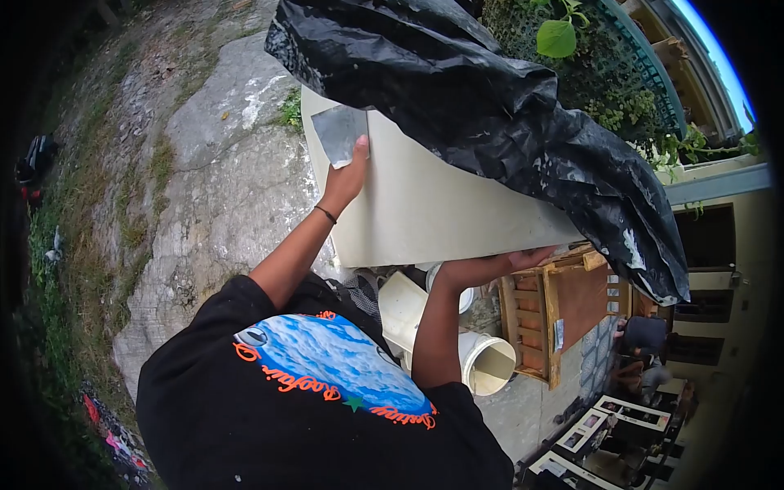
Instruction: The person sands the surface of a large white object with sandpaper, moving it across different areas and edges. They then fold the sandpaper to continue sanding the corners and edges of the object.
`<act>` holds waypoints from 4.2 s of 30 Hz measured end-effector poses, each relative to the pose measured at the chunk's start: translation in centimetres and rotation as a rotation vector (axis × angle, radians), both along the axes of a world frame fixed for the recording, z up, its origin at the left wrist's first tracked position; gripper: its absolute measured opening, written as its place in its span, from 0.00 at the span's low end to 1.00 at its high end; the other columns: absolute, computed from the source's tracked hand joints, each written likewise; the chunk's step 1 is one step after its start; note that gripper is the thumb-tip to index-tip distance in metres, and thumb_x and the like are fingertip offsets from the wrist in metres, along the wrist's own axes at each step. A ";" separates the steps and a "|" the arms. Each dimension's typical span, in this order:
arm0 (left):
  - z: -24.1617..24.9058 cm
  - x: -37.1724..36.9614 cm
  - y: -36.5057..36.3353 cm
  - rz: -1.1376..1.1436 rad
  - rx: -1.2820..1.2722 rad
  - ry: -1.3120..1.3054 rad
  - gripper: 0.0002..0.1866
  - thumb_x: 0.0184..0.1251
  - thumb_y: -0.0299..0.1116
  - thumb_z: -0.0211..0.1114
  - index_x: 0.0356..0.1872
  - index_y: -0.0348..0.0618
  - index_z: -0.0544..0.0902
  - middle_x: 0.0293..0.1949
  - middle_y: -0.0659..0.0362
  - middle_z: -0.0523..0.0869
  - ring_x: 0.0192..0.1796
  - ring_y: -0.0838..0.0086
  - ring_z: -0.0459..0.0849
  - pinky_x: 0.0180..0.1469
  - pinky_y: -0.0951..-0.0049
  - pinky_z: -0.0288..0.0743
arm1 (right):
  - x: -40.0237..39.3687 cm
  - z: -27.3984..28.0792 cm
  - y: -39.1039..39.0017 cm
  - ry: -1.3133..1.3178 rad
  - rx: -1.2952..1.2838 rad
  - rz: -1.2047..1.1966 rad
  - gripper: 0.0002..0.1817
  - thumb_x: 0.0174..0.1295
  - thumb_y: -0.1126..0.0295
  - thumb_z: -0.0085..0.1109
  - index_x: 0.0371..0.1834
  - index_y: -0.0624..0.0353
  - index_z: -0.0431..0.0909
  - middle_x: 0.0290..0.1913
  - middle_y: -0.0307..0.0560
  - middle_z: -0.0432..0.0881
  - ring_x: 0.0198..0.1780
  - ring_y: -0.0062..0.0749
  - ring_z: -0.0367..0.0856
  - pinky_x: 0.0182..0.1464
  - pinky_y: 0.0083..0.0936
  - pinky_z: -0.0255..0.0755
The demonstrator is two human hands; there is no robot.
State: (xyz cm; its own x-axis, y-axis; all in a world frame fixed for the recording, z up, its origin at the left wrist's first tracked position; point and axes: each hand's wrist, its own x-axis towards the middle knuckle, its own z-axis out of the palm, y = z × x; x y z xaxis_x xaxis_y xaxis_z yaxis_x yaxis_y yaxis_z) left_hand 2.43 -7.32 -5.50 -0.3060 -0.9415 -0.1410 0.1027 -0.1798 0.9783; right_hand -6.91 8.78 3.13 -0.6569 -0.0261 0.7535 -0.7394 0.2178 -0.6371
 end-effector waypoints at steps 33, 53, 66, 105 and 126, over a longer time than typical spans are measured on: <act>0.1 -0.2 3.7 0.136 -0.406 0.131 0.19 0.68 0.43 0.59 0.43 0.33 0.78 0.38 0.52 0.84 0.42 0.65 0.83 0.48 0.67 0.73 | -0.8 -0.9 0.0 0.064 0.114 -0.068 0.45 0.67 0.38 0.30 0.72 0.67 0.38 0.69 0.64 0.49 0.70 0.48 0.55 0.68 0.38 0.51; 0.3 0.7 5.3 0.077 -0.413 0.156 0.20 0.68 0.41 0.59 0.50 0.33 0.75 0.46 0.52 0.81 0.50 0.68 0.79 0.53 0.70 0.71 | -2.0 -2.4 0.9 0.057 0.221 -0.172 0.51 0.59 0.45 0.56 0.72 0.64 0.36 0.69 0.62 0.50 0.69 0.47 0.57 0.68 0.38 0.54; -1.3 -0.3 2.5 0.020 -0.146 0.124 0.22 0.68 0.44 0.59 0.48 0.32 0.76 0.42 0.53 0.82 0.47 0.69 0.80 0.50 0.70 0.72 | -2.2 -2.7 1.3 0.199 0.430 -0.348 0.50 0.59 0.48 0.57 0.72 0.64 0.36 0.69 0.63 0.50 0.69 0.48 0.57 0.69 0.38 0.53; 0.6 -0.5 3.0 0.135 -0.073 -0.028 0.25 0.66 0.51 0.58 0.44 0.35 0.79 0.40 0.49 0.84 0.44 0.61 0.83 0.48 0.65 0.73 | -2.6 -3.4 1.0 0.283 0.521 -0.478 0.49 0.62 0.42 0.48 0.70 0.72 0.40 0.70 0.66 0.51 0.70 0.54 0.55 0.71 0.43 0.49; -5.4 -1.8 2.4 0.170 -0.037 -0.109 0.21 0.69 0.46 0.53 0.37 0.33 0.77 0.35 0.47 0.82 0.38 0.60 0.82 0.42 0.63 0.72 | -0.2 -0.8 0.0 0.057 0.226 -0.217 0.43 0.65 0.50 0.48 0.70 0.70 0.40 0.71 0.59 0.51 0.70 0.48 0.56 0.75 0.37 0.41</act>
State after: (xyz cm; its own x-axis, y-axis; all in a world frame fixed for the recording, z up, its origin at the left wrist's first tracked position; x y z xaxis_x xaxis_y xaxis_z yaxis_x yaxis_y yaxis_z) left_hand 0.64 -4.96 -10.90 -0.1273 -0.9834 -0.1291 0.0220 -0.1329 0.9909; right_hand -7.11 8.80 2.32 -0.6223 -0.0606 0.7804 -0.6932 0.5058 -0.5135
